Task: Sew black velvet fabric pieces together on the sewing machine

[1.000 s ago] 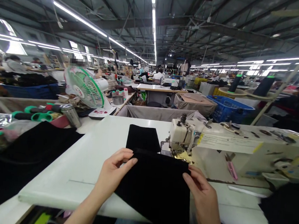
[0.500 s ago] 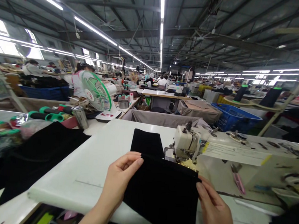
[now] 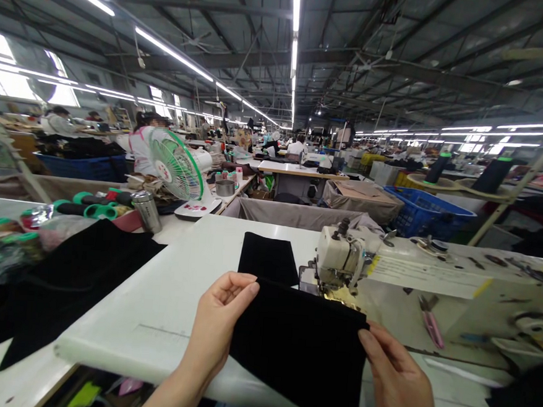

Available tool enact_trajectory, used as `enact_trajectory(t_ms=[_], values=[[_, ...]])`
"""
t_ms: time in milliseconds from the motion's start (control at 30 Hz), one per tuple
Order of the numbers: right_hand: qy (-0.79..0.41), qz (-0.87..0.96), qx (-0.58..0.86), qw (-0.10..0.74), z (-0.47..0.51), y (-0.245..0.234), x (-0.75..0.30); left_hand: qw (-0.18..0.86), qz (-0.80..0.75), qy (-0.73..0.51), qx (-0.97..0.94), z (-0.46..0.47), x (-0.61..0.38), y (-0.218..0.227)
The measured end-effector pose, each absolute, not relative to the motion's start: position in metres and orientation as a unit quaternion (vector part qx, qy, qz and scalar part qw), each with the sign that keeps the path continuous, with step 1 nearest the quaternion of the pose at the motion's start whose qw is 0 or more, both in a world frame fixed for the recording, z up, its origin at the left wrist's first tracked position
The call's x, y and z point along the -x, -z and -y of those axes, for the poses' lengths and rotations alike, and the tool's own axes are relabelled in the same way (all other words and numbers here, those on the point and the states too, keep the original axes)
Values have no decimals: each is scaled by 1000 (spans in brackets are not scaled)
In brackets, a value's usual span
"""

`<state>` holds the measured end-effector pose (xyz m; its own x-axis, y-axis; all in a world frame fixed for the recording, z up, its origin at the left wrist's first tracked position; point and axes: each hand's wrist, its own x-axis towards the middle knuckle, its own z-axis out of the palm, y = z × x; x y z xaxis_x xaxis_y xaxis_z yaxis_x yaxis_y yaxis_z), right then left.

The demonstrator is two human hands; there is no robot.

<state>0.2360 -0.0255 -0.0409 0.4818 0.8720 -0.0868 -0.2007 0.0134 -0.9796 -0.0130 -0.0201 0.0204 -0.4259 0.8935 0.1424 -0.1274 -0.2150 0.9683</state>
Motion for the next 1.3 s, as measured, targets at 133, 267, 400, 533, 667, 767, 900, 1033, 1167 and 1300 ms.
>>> enact_trajectory(t_ms=[133,267,400,533,667,767,900,1033,1167,1300], values=[[-383,362,529,665,28,33,-234,391,-493,-693,-353,16,13,-23],[-414,339,492,687,26,23,-228,401,-508,-700,-301,9,13,-26],[-442,315,454,707,22,20,-226,402,-518,-695,-295,3,18,-17],[-446,305,435,721,20,19,-226,387,-508,-692,-336,1,27,-1],[-450,305,434,719,18,19,-227,384,-499,-686,-366,-2,35,10],[-444,318,442,712,16,20,-227,379,-496,-682,-381,-4,37,14],[-443,328,447,705,13,19,-230,370,-496,-670,-410,-6,35,9],[-440,392,437,680,21,13,-232,358,-524,-631,-445,-12,41,-22],[-429,531,452,574,50,14,-225,272,-543,-553,-570,-37,43,-68],[-455,601,468,462,80,41,-214,279,-493,-315,-762,-81,8,-67]])
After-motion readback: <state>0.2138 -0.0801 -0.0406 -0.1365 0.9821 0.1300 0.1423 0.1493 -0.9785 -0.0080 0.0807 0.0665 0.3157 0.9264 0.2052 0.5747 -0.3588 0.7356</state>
